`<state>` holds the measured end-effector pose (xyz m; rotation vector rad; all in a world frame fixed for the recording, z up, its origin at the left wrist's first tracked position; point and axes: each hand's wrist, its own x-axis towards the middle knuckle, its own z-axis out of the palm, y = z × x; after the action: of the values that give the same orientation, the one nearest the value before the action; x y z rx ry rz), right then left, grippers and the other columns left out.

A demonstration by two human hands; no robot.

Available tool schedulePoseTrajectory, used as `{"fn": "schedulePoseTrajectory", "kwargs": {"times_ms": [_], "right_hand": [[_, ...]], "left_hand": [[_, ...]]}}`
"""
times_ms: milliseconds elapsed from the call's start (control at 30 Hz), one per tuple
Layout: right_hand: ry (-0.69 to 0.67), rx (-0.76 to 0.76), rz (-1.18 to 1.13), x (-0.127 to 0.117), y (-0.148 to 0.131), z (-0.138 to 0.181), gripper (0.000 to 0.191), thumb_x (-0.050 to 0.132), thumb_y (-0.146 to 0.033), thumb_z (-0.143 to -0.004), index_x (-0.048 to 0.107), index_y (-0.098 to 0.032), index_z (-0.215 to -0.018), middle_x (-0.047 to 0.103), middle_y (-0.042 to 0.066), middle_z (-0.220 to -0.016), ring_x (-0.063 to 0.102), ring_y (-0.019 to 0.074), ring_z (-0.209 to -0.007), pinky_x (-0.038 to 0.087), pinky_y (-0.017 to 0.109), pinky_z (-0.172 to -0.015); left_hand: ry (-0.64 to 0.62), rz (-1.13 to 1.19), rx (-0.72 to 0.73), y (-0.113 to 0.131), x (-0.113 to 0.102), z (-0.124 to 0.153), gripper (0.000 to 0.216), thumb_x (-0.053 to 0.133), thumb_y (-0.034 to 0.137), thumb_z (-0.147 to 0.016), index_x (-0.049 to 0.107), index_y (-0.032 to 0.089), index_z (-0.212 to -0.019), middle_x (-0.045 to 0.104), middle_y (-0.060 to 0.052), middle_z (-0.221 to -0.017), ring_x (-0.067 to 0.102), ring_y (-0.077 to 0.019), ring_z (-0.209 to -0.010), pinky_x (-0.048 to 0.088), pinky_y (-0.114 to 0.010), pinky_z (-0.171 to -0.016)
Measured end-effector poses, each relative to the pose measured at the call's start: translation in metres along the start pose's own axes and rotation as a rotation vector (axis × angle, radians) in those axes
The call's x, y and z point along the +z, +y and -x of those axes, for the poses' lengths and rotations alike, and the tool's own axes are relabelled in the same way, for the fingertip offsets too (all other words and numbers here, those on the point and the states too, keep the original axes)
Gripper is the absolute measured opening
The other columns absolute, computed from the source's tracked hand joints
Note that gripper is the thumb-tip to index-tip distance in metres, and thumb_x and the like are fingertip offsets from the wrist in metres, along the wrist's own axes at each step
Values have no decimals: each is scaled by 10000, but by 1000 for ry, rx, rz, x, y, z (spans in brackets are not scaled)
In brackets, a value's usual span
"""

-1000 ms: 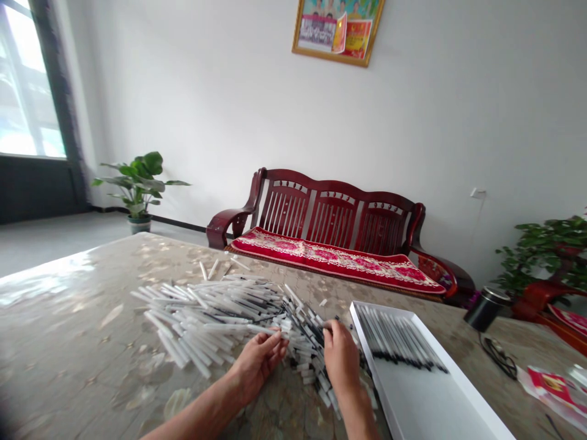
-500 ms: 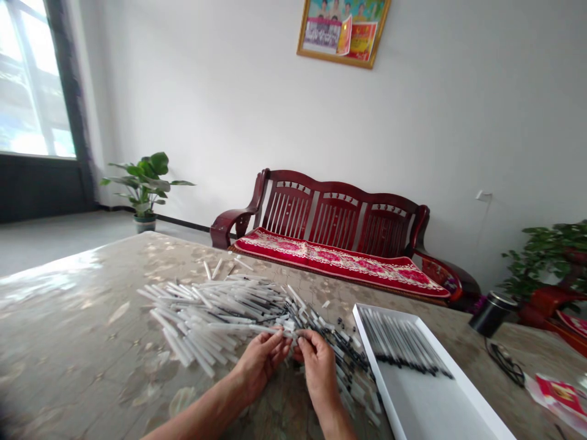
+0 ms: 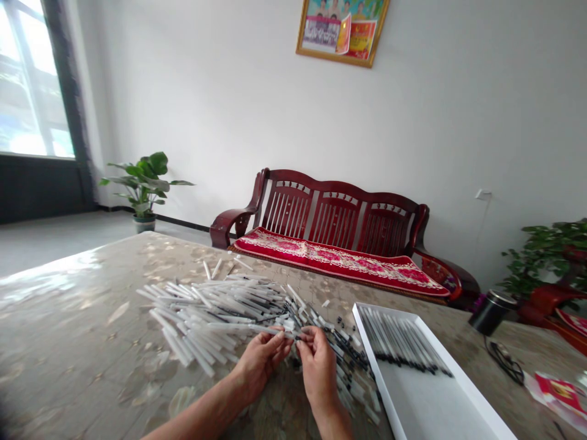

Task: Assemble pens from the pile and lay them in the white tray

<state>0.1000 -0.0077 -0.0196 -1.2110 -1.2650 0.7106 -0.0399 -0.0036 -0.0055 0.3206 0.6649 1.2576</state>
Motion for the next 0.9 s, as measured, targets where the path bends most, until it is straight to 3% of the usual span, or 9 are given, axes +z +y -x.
{"fn": "schedulePoseTrajectory", "kwargs": {"times_ms": [300,500,733,900], "right_hand": [[-33,-228,333,-5,-5,4,196,558,-288,-836,673,-220,-980,759,83,-910,730,229,-843,582,303,-736],[-69,-348,441,-7,-9,6,223,494,-251,-878,669,-239,-1016,751,66,-954,723,210,-882,571,293,-770],[-116,-312,426,-3,-17,9,283,445,-274,-900,654,-228,-1085,733,82,-1027,696,222,-931,555,321,-812],[-158,-96,193,-1,-16,9,349,400,-407,-948,607,-213,-1150,718,38,-817,653,182,-609,515,264,-522]], "left_hand": [[-54,-72,81,-4,-4,-4,385,938,239,-486,661,139,-734,722,-14,-665,681,-133,-620,566,-222,-619],[-45,-99,100,-5,-4,-4,462,953,309,-428,660,135,-740,725,-30,-660,683,-145,-611,552,-229,-596],[-57,-164,135,-4,-3,3,469,947,354,-432,661,132,-730,711,-30,-619,675,-156,-572,540,-237,-558],[-53,-174,127,-5,-1,3,460,946,350,-431,659,134,-717,690,-19,-590,655,-152,-541,523,-235,-526]]}}
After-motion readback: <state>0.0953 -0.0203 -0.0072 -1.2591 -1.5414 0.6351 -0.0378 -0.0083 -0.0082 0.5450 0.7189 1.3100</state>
